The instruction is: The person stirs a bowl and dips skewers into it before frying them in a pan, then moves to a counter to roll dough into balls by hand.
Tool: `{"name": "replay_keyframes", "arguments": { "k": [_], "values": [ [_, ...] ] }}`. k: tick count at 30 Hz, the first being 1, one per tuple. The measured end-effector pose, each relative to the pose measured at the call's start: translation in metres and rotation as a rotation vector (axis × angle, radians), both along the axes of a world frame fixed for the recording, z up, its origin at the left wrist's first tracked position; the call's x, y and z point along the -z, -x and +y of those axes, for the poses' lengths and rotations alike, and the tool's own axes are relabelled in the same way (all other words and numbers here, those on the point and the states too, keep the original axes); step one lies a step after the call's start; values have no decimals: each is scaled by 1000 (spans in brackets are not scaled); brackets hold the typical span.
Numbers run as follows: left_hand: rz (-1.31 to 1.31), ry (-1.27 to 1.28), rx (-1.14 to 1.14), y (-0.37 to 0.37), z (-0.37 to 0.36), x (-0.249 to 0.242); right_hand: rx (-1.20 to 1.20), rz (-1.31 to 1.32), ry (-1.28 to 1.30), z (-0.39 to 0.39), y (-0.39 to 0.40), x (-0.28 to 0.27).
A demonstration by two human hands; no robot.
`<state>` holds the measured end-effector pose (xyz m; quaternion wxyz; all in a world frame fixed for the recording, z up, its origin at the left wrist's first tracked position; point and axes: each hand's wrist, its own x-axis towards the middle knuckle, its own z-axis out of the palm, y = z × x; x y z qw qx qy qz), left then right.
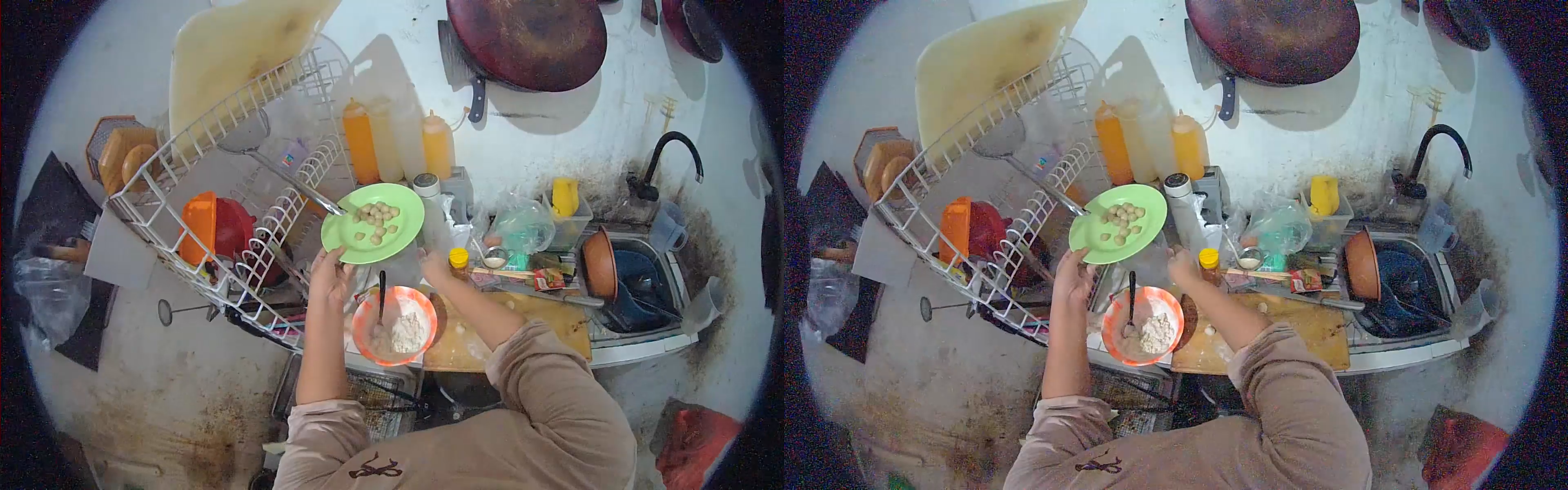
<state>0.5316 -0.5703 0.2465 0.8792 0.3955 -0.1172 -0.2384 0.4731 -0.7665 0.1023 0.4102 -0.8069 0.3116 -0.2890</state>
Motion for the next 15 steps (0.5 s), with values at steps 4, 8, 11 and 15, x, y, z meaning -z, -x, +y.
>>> {"name": "replay_keyframes", "arguments": {
  "k": [4,8,11,15],
  "values": [
    [-52,-9,-26,12,7,-12,28,-66,-61,-2,-4,-5],
    [-78,-3,-17,21,17,-25,1,-224,-36,-9,-9,-16],
    [-78,-17,-31,22,24,-29,33,-232,-65,-3,16,-50],
    [-44,-33,-93,39,23,-43,-45,-451,-110,-39,14,-33]
  ]
}}
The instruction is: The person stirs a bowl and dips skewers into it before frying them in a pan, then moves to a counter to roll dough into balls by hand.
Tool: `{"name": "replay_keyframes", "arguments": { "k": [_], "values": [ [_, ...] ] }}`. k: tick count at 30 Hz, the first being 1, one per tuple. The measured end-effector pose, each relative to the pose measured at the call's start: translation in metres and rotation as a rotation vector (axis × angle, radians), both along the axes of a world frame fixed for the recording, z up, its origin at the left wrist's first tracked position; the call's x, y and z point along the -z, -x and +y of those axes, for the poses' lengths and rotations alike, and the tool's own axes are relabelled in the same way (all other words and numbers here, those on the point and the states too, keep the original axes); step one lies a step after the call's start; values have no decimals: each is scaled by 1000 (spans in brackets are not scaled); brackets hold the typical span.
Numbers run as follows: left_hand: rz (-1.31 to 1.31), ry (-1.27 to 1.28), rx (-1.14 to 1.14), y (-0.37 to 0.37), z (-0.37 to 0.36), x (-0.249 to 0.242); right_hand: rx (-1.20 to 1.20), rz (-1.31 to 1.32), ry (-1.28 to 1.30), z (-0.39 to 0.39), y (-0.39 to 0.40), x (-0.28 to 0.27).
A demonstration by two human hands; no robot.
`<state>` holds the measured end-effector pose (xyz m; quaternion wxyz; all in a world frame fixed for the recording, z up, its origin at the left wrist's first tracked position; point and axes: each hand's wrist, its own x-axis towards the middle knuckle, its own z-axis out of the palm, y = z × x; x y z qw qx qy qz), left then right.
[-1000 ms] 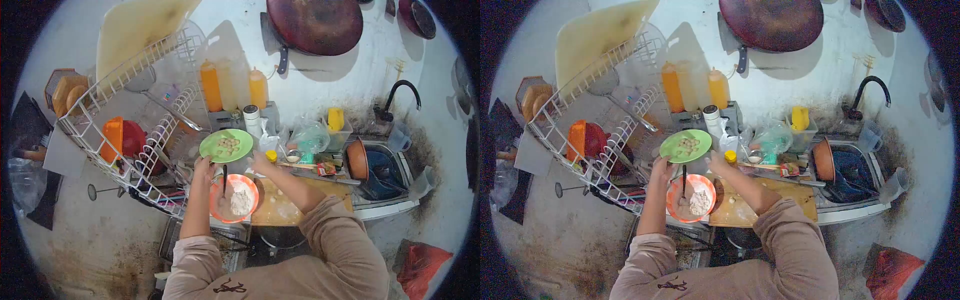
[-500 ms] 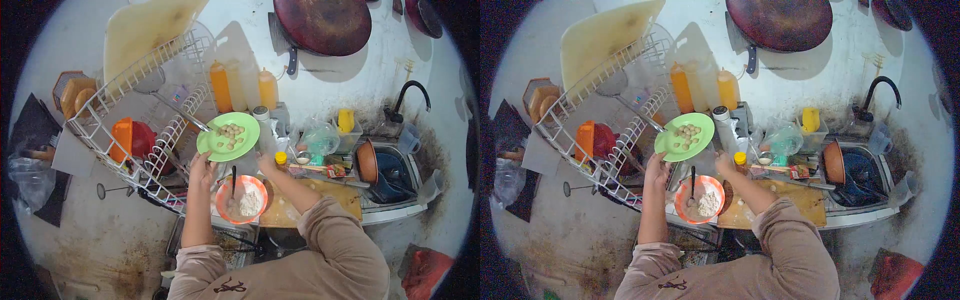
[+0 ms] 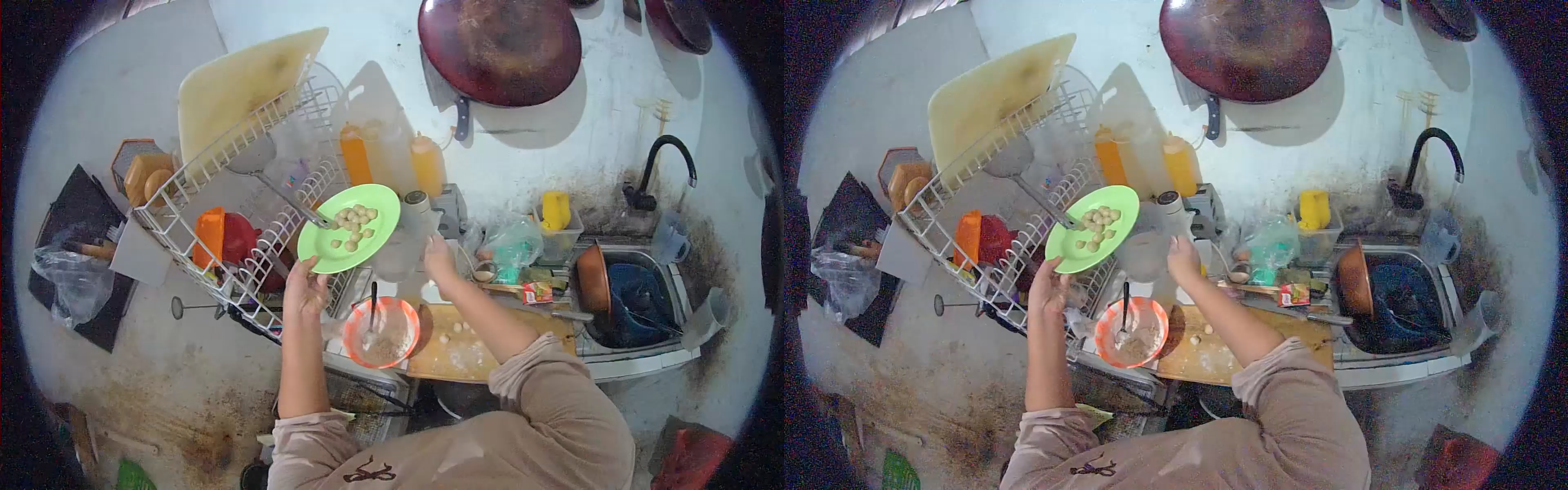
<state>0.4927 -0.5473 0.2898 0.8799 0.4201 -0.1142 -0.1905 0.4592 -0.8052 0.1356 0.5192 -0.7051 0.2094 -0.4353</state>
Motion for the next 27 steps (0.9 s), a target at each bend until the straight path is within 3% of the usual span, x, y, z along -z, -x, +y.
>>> {"name": "replay_keyframes", "arguments": {
  "k": [3,5,7,9,10,12,15,16,18,20,23,25,27],
  "values": [
    [69,-1,29,-5,0,3,-48,70,-85,6,84,-64],
    [6,-60,51,-7,2,8,-93,92,-91,-4,136,-83],
    [125,-55,-10,3,-6,6,-106,115,-150,-15,191,-99],
    [23,-82,18,-3,-5,20,-75,142,-270,-32,245,-104],
    [-9,-112,28,-8,-7,24,-86,68,101,-66,273,-82],
    [-26,-114,18,-13,-13,31,1,230,445,-95,334,-80],
    [57,-77,47,-55,-14,59,-42,234,-262,-81,414,-118],
    [26,-79,67,-63,-14,64,209,81,-171,-60,427,-128],
    [-15,-83,29,-61,-18,62,414,210,-61,-77,466,-115],
    [-41,-89,32,-72,-20,65,640,149,-112,-101,492,-94],
    [-45,-111,43,-100,-23,74,830,210,-14,-92,504,-105],
    [-21,-149,-11,-100,-26,66,939,217,139,-138,528,-61],
    [154,-101,106,-120,-31,59,1016,322,178,-156,544,-41]
  ]
}}
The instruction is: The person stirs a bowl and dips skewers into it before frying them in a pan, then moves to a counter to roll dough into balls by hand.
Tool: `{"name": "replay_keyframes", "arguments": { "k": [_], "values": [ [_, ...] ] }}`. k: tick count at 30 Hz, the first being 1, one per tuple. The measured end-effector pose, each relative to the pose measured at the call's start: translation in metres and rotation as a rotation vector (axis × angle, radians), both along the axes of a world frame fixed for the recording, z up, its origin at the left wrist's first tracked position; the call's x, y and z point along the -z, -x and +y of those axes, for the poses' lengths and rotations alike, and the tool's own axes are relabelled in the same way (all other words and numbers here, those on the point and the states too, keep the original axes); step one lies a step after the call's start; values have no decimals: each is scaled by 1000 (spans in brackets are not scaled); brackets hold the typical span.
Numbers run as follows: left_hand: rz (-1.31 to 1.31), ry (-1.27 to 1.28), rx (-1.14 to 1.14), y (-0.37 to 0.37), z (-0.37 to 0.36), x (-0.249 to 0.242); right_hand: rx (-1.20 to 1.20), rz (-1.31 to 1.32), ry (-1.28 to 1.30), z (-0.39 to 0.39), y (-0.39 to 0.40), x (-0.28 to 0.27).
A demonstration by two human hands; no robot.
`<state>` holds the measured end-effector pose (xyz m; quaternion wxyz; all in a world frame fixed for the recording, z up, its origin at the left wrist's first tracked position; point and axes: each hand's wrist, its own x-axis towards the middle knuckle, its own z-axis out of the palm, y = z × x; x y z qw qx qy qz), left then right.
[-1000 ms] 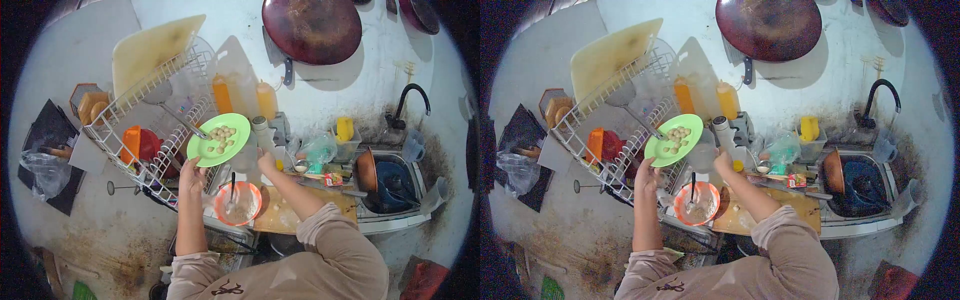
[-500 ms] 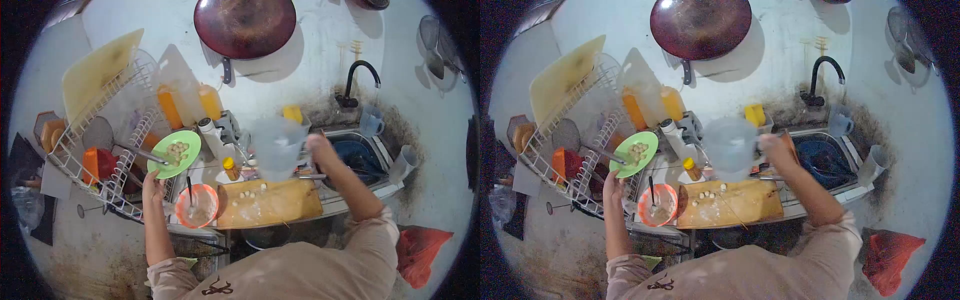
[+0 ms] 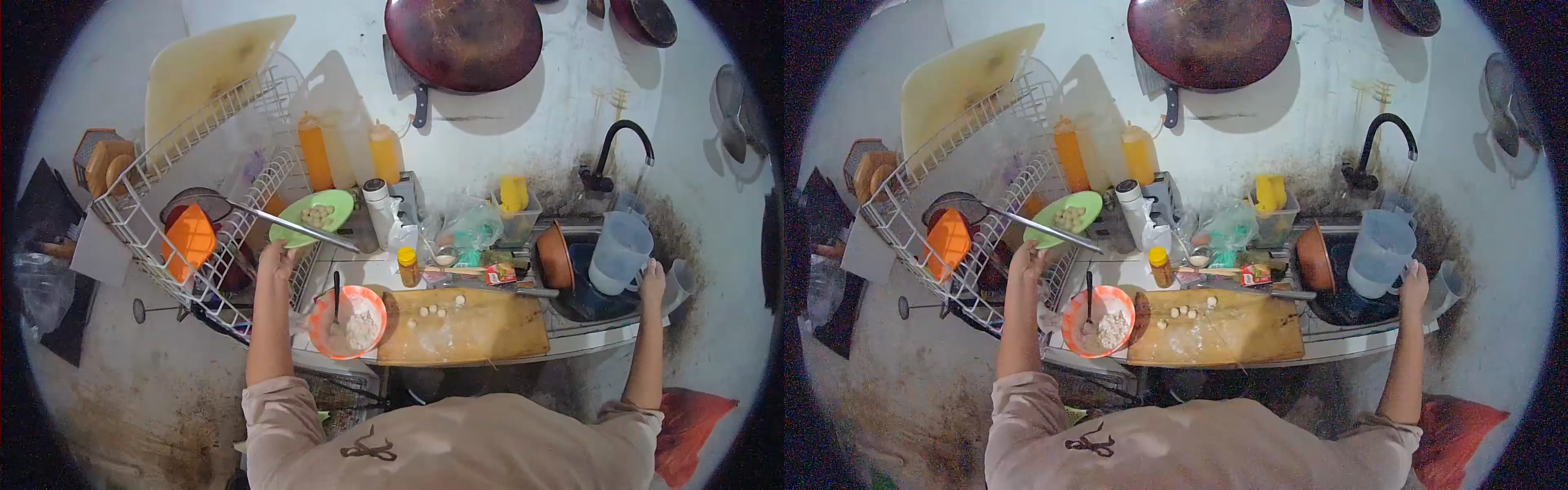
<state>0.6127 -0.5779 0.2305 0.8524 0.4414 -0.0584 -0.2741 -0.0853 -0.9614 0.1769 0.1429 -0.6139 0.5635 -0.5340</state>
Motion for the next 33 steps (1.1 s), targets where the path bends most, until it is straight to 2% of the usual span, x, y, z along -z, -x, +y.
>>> {"name": "replay_keyframes", "arguments": {
  "k": [1,2,4,8,10,12,14,17,18,19,22,26,28,33],
  "values": [
    [94,25,50,-7,-1,-2,36,67,-72,0,3,2],
    [71,81,39,-12,-3,-1,71,133,-140,-2,4,3],
    [23,204,19,13,-11,-23,106,102,-117,-5,-1,15],
    [35,247,-29,3,-13,-32,212,58,-184,-6,-7,31],
    [138,313,103,-46,-18,-7,269,90,-172,-10,-6,34],
    [179,324,132,-62,-20,-4,313,99,-190,-7,-12,31],
    [162,283,63,-36,-21,-22,352,88,-239,-2,-15,25],
    [254,313,84,-18,-12,-34,414,124,-103,-22,-10,46],
    [292,309,94,-20,-13,-34,429,103,-138,-22,-11,49],
    [367,377,218,-33,-15,-30,447,82,-171,-20,-16,49],
    [300,269,70,-28,-13,-28,449,103,-216,-7,-24,41],
    [266,245,48,-27,-9,-30,480,77,-246,1,-37,34],
    [143,130,-95,-9,-12,-38,482,60,-238,-10,-31,45],
    [97,32,-66,-24,-8,-30,465,42,-199,-16,-34,44]
  ]
}}
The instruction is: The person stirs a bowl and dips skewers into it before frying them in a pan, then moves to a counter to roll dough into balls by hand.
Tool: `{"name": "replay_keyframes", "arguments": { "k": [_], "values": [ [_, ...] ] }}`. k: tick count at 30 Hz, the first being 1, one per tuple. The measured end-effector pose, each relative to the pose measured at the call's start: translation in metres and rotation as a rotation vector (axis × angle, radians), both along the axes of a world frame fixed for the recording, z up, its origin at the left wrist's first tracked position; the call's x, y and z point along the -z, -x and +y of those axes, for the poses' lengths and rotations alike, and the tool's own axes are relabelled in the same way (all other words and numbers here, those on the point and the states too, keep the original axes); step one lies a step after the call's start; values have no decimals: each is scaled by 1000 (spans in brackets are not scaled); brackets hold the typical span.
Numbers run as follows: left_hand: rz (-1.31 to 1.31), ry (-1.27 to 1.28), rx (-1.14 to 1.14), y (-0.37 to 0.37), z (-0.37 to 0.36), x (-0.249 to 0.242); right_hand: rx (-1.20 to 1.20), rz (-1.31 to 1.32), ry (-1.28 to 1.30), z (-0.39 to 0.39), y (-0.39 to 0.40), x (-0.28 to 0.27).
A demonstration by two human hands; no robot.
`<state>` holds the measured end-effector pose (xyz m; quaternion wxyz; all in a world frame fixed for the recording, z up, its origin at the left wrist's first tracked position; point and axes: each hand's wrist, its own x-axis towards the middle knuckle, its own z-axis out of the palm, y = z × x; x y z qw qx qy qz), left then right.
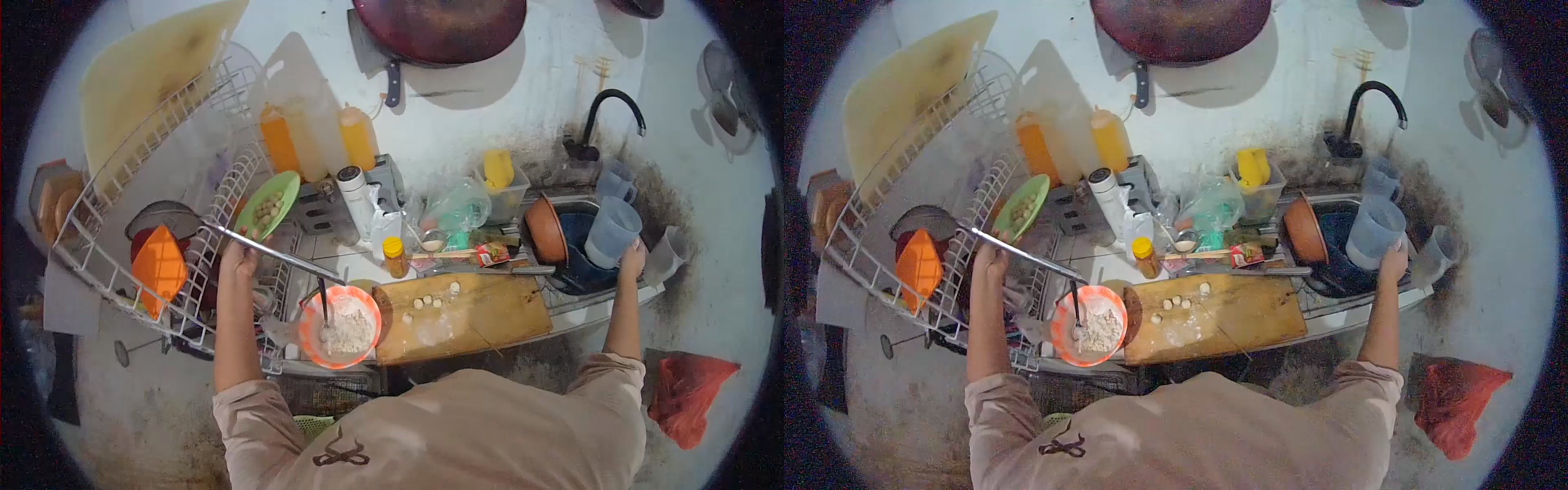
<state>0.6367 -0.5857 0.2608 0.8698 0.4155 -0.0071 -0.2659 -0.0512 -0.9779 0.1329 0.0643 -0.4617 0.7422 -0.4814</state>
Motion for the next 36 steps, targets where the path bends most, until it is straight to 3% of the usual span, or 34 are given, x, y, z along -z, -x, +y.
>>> {"name": "replay_keyframes", "arguments": {
  "k": [5,6,12,13,14,18,21,27,36],
  "values": [
    [-116,-97,44,-3,5,3,-68,-124,-72,0,-9,-13],
    [-104,-95,47,-9,3,6,-34,1,-36,-17,0,1],
    [-73,-95,-39,17,2,-10,-53,31,-71,-8,-17,-22],
    [-60,-91,-37,16,1,-10,-61,20,-76,-7,-19,-25],
    [-61,-26,115,-17,4,10,-66,9,-80,-7,-19,-28],
    [-103,-77,87,-7,2,3,-154,-137,-33,-8,-17,-34],
    [-99,-18,35,0,1,5,-43,22,85,-13,-17,-32],
    [-69,-21,123,-22,7,21,-46,-2,-6,-19,-14,-35],
    [-78,36,69,-8,5,16,33,-5,-23,-10,-19,-46]
  ]
}}
